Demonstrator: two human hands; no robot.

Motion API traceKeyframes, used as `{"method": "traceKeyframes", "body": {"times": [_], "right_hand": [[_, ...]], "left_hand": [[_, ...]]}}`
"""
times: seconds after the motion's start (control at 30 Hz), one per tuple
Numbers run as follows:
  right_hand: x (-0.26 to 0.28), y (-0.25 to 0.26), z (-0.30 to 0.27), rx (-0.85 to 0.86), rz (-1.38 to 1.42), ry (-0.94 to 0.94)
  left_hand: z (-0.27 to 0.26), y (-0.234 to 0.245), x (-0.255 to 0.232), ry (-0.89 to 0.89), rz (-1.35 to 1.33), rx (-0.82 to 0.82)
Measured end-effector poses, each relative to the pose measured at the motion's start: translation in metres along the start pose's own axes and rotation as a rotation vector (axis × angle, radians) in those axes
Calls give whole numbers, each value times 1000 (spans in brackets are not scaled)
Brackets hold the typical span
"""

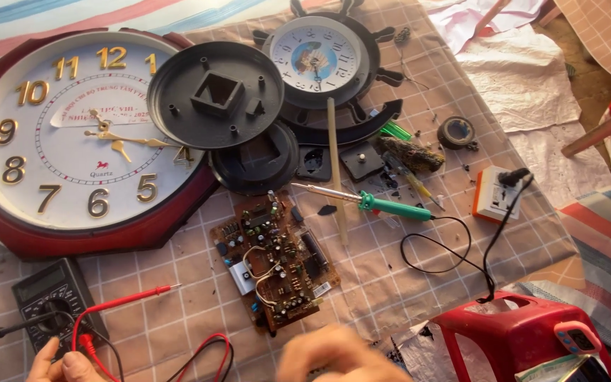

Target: The person uses a multimeter to test a circuit board, then uses a soldering iron and solder to repair a connection on the board.

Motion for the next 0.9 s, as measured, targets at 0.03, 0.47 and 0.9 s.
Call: {"method": "traceKeyframes", "body": {"times": [0.03, 0.47, 0.9], "right_hand": [[21, 19, -10, -100, -299, 378], [118, 128, -68, -1218, -1947, 292], [117, 109, -91, -1264, -1693, 427]], "left_hand": [[1, -1, 8, 36, 0, 30], [1, -2, -7, 191, -99, -42], [12, 9, -43, 208, 85, 24]]}}
Point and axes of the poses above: each hand's wrist, its own z-axis towards the middle knuckle, its own y-axis out of the back of the hand, x = y × z, the point moved 6 cm from there along z, towards the middle knuckle, and after that the axes turned 1 degree about z, right-handed, at the moved point
